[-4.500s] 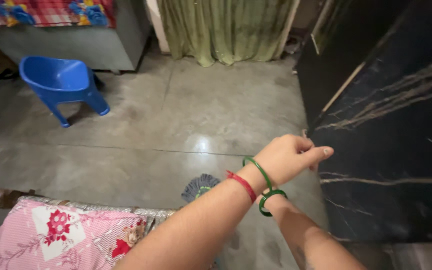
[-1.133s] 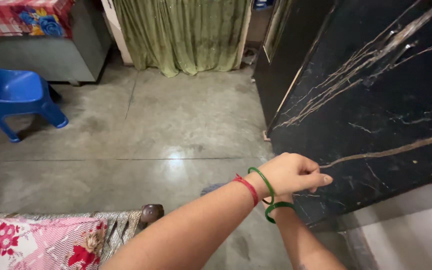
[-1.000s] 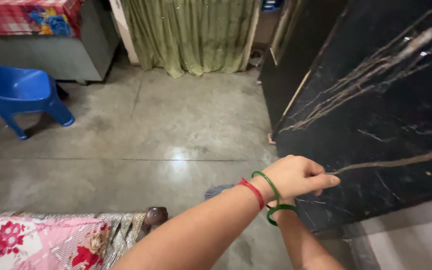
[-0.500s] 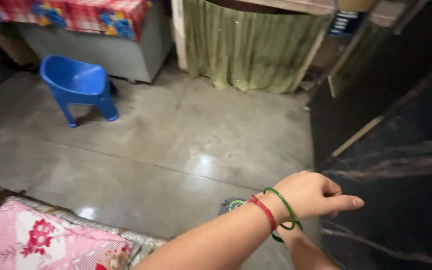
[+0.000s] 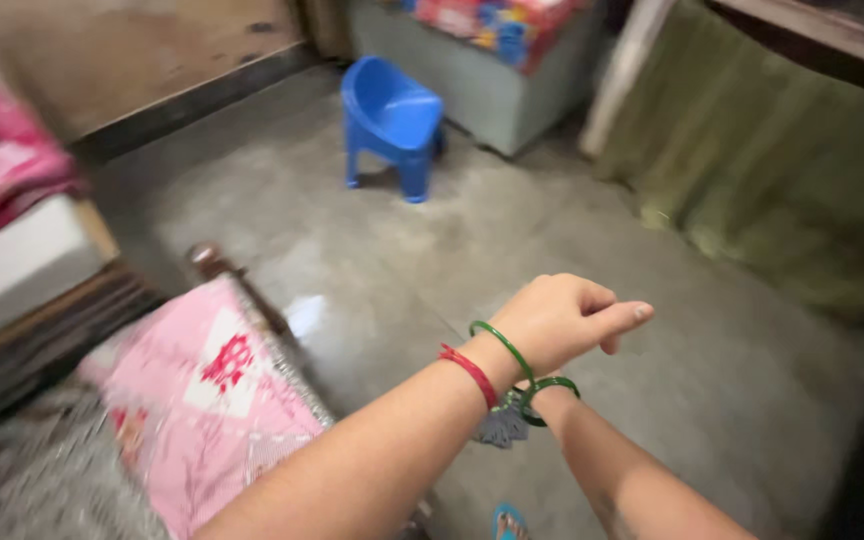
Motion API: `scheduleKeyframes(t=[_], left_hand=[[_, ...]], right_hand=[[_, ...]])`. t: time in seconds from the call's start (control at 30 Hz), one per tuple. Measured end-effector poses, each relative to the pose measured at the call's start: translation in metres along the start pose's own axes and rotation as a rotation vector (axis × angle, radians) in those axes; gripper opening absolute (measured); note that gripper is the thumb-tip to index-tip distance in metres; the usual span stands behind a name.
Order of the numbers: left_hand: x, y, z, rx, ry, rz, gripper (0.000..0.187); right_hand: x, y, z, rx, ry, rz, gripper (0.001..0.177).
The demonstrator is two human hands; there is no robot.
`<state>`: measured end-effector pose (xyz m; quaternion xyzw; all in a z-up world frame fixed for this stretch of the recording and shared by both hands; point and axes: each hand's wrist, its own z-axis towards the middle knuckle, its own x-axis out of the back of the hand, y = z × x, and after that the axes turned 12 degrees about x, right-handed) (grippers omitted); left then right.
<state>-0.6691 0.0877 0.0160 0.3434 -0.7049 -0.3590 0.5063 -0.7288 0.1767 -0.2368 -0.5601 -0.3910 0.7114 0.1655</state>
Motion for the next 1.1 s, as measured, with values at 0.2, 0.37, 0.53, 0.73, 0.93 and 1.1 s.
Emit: scheduleKeyframes(t=[0.2, 0.37, 0.53, 0.73, 0.93, 1.1], left_hand=[[0.051, -0.012, 0.029, 0.051, 0.235, -0.036, 0.055], [0.094, -0.044, 0.041, 0.147, 0.467, -0.035, 0.053], [0.125, -0.070, 0.028, 0.241, 0.640, -0.019, 0.052], [0.131, -0.091, 0.022, 0.295, 0.700, 0.094, 0.045], [0.121, -0.125, 0.008, 0.434, 0.749, 0.142, 0.047], [0.123, -0.135, 0.000, 0.282, 0.860, 0.044, 0.042]], right_hand=[[-0.034, 0.042, 0.091, -0.200, -0.262, 0.022, 0.040], [-0.073, 0.090, 0.138, -0.321, -0.456, -0.014, 0.040], [-0.120, 0.134, 0.153, -0.372, -0.630, -0.114, 0.041], [-0.136, 0.166, 0.153, -0.395, -0.810, -0.387, 0.041], [-0.137, 0.214, 0.153, -0.227, -1.153, -0.813, 0.027], [-0.148, 0.207, 0.166, -0.559, -1.098, -0.212, 0.026]])
